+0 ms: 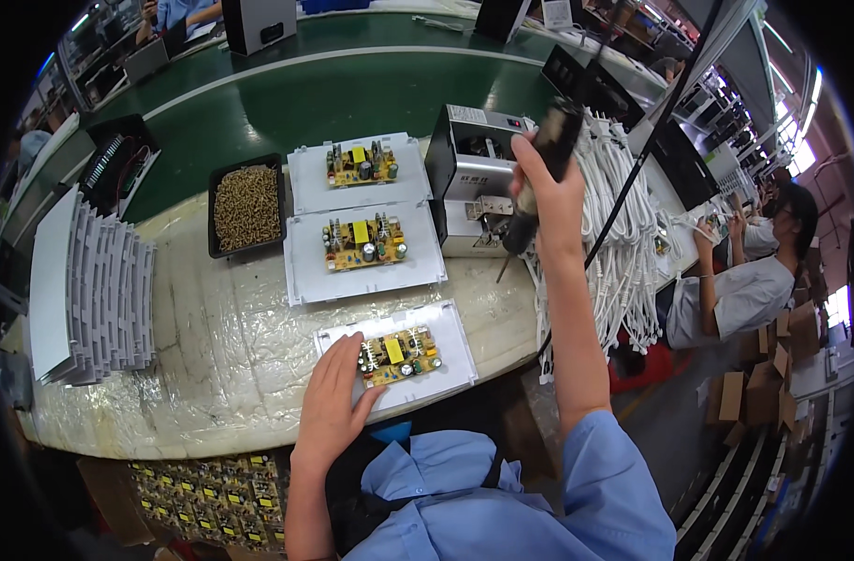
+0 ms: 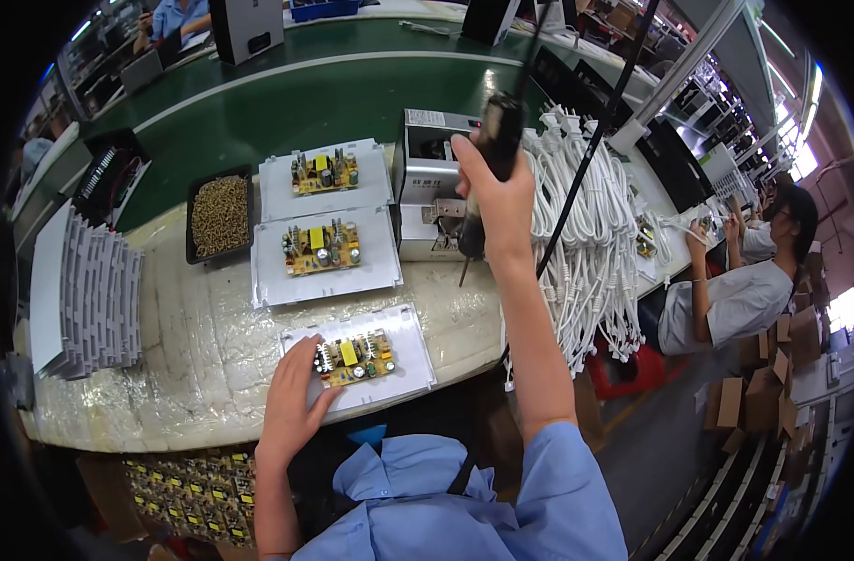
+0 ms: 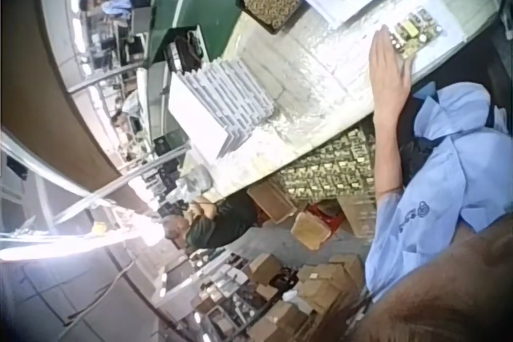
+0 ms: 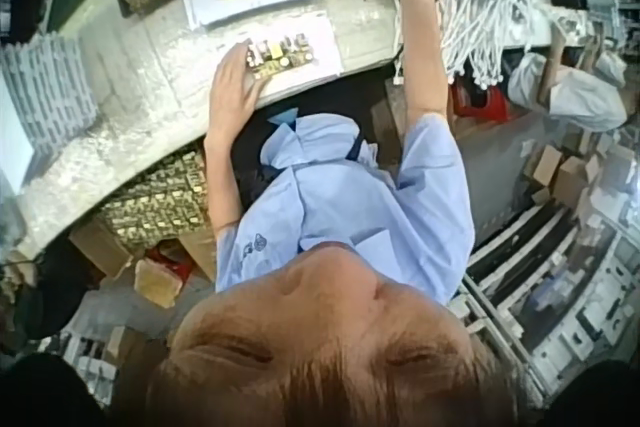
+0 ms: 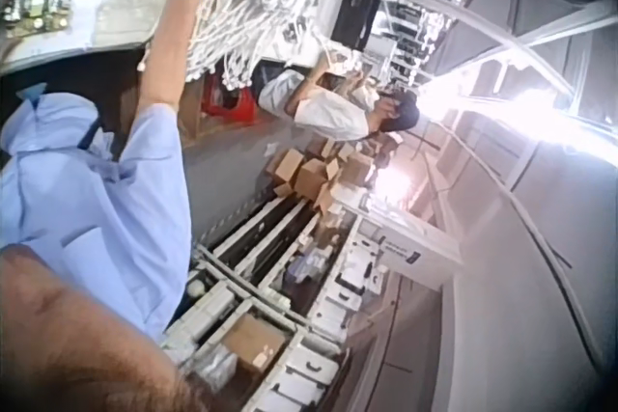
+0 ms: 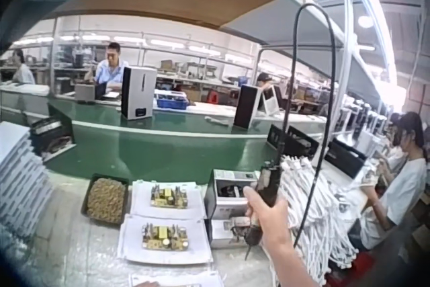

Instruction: Assembling electronic circuit boards by installing components and securing screws using an electric screwdriver.

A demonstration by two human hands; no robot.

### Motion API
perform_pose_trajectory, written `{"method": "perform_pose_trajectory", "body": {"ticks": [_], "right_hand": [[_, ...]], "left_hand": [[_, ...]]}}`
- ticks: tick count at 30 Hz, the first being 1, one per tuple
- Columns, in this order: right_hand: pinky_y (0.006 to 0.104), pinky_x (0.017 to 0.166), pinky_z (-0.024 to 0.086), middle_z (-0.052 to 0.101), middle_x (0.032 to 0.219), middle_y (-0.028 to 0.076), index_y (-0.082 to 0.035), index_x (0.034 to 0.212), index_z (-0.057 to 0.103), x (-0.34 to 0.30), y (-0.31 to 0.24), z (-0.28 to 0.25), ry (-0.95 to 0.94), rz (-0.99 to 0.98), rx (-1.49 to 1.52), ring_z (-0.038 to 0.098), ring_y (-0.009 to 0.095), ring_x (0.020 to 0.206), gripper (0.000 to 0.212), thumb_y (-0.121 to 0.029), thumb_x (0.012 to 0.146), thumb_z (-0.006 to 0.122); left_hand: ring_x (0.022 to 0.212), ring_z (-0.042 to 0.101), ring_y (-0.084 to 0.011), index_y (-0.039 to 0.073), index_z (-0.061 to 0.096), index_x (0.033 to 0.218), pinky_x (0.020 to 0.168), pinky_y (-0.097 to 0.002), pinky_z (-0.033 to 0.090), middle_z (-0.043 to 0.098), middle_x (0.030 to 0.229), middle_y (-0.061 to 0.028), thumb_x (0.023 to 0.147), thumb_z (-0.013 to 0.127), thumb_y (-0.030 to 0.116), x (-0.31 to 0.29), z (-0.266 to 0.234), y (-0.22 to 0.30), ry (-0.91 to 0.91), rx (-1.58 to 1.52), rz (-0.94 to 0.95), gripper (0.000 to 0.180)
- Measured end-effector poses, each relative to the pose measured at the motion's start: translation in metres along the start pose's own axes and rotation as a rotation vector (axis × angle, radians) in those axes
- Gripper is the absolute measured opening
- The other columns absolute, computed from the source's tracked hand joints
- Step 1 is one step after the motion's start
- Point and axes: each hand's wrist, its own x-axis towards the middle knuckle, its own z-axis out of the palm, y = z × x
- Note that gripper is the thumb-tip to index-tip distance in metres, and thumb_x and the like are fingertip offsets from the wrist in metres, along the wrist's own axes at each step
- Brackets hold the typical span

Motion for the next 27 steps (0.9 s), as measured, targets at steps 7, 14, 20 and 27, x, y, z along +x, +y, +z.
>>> {"method": "perform_pose_trajectory", "body": {"ticks": [7,14,20,27], "right_hand": [[0.0249,0.049,0.041,0.054,0.064,0.002,-0.004,0.088,0.059,-0.037,-0.06,0.003,0.314,-0.271,0.223,0.051,0.011,0.05,0.019,-0.02,0.089,0.069],[0.0281,0.05,0.045,0.053,0.064,0.004,-0.001,0.081,0.058,-0.013,-0.041,0.016,0.359,-0.371,0.146,0.051,0.014,0.048,0.018,-0.015,0.09,0.066],[0.0293,0.049,0.044,0.052,0.064,0.004,-0.003,0.085,0.057,-0.037,-0.052,0.009,0.291,-0.272,0.287,0.05,0.014,0.048,0.016,-0.014,0.089,0.066],[0.0278,0.047,0.04,0.044,0.063,0.0,-0.007,0.094,0.046,-0.098,-0.053,0.019,-0.09,-0.044,0.381,0.041,0.01,0.046,0.023,-0.029,0.098,0.052]], "left_hand": [[0.128,0.046,-0.038,-0.002,0.04,0.141,0.107,-0.0437,0.039,0.051,0.134,-0.0207,0.083,0.072,0.017,0.006,0.001,-0.001,-0.001,0.046,0.025,0.068],[0.128,0.046,-0.0369,0.001,0.041,0.142,0.107,-0.0431,0.039,0.05,0.136,-0.0202,0.083,0.072,0.019,0.023,0.002,-0.011,-0.004,0.03,0.027,0.069],[0.129,0.045,-0.0362,0.002,0.04,0.142,0.108,-0.0427,0.038,0.049,0.138,-0.0187,0.08,0.075,0.022,0.027,0.0,-0.008,0.01,-0.011,0.037,0.074],[0.127,0.047,-0.0367,0.003,0.045,0.14,0.107,-0.0431,0.039,0.051,0.135,-0.0185,0.078,0.077,0.018,0.022,0.004,-0.014,0.018,-0.022,0.002,0.071]]}}
